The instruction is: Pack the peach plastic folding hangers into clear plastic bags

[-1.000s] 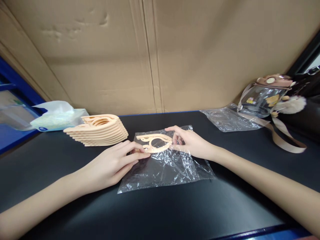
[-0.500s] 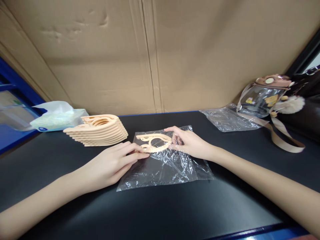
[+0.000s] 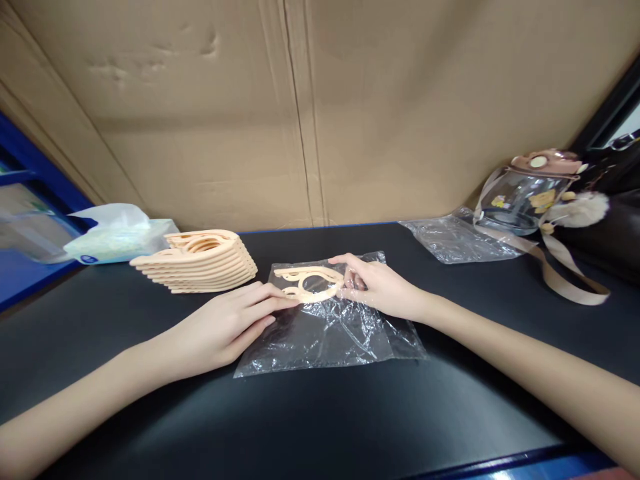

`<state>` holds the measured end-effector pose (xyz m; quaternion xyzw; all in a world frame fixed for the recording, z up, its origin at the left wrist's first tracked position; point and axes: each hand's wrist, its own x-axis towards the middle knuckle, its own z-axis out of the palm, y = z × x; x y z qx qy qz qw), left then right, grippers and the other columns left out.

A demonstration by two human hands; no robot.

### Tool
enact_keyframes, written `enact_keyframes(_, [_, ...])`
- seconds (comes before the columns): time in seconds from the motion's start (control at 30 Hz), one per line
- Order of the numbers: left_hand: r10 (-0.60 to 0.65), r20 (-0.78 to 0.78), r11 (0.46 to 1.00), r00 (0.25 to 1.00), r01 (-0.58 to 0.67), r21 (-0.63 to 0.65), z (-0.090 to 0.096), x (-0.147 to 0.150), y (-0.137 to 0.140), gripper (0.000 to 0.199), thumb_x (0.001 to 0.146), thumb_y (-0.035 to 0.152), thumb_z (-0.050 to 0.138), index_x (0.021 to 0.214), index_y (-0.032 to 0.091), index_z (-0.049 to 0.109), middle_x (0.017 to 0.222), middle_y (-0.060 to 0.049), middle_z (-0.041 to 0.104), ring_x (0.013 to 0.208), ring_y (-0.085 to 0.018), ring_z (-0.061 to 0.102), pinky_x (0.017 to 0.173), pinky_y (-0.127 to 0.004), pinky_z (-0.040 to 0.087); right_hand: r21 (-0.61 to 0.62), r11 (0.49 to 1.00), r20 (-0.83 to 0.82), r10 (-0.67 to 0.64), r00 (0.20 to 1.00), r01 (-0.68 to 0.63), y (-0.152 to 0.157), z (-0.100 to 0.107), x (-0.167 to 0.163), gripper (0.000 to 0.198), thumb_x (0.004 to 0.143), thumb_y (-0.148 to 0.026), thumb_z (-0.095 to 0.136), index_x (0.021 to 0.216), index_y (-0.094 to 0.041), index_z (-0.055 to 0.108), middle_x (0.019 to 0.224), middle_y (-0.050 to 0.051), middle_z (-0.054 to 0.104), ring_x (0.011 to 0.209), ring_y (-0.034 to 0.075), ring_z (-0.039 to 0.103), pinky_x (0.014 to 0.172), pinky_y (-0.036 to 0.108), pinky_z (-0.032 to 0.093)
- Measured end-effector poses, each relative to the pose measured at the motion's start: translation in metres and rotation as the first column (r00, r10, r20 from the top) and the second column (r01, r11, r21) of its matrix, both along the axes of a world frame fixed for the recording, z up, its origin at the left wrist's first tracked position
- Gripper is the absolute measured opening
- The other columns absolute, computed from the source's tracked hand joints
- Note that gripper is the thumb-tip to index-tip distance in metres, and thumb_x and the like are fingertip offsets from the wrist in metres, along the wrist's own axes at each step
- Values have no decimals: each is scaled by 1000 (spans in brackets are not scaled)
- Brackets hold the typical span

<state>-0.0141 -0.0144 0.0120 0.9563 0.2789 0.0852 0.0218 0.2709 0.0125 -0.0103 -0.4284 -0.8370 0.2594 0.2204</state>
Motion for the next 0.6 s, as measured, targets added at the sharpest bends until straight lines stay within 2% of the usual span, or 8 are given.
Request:
enact_keyframes(0.23, [-1, -3, 999, 1000, 1, 46, 0, -1, -3, 38, 96, 16, 37, 132, 23, 49, 118, -7, 58, 104, -20, 56, 87, -33, 47, -9, 1000, 3, 6, 1000, -5, 0, 0, 0, 51, 88, -43, 54, 133, -21, 42, 79, -1, 58, 68, 15, 52, 65, 32, 41])
enact_keyframes(0.37, [-4, 39, 979, 999, -4, 202, 10, -5, -1, 32, 97, 17, 39, 126, 20, 52, 114, -6, 61, 99, -20, 57, 83, -32, 47, -33, 998, -13, 57, 998, -58, 1, 4, 6, 57, 87, -41, 57, 136, -22, 37, 82, 0, 60, 73, 16, 54, 67, 32, 44])
enact_keyframes(0.43, [6, 89, 940, 996, -36, 340, 21, -11, 1, 30, 96, 19, 42, 123, 17, 53, 111, -7, 62, 99, -21, 57, 83, -34, 45, -52, 994, -16, 99, 995, -99, 2, 10, 11, 62, 86, -39, 59, 140, -23, 33, 85, 0, 63, 76, 17, 56, 70, 33, 45])
enact_keyframes(0.5, [48, 128, 872, 991, -105, 478, 36, -22, 4, 31, 95, 24, 45, 124, 16, 52, 112, -9, 61, 100, -24, 56, 85, -36, 44, -74, 988, -6, 132, 991, -132, 2, 17, 16, 64, 86, -36, 60, 141, -23, 31, 88, 1, 65, 79, 16, 58, 73, 34, 46])
enact_keyframes(0.6, [212, 139, 744, 967, -252, 619, 58, -44, 11, 40, 94, 39, 47, 127, 15, 50, 119, -12, 58, 104, -28, 53, 89, -41, 41, -90, 988, 47, 127, 991, -123, 2, 28, 22, 64, 85, -34, 60, 141, -23, 32, 93, 1, 66, 83, 17, 59, 77, 35, 47])
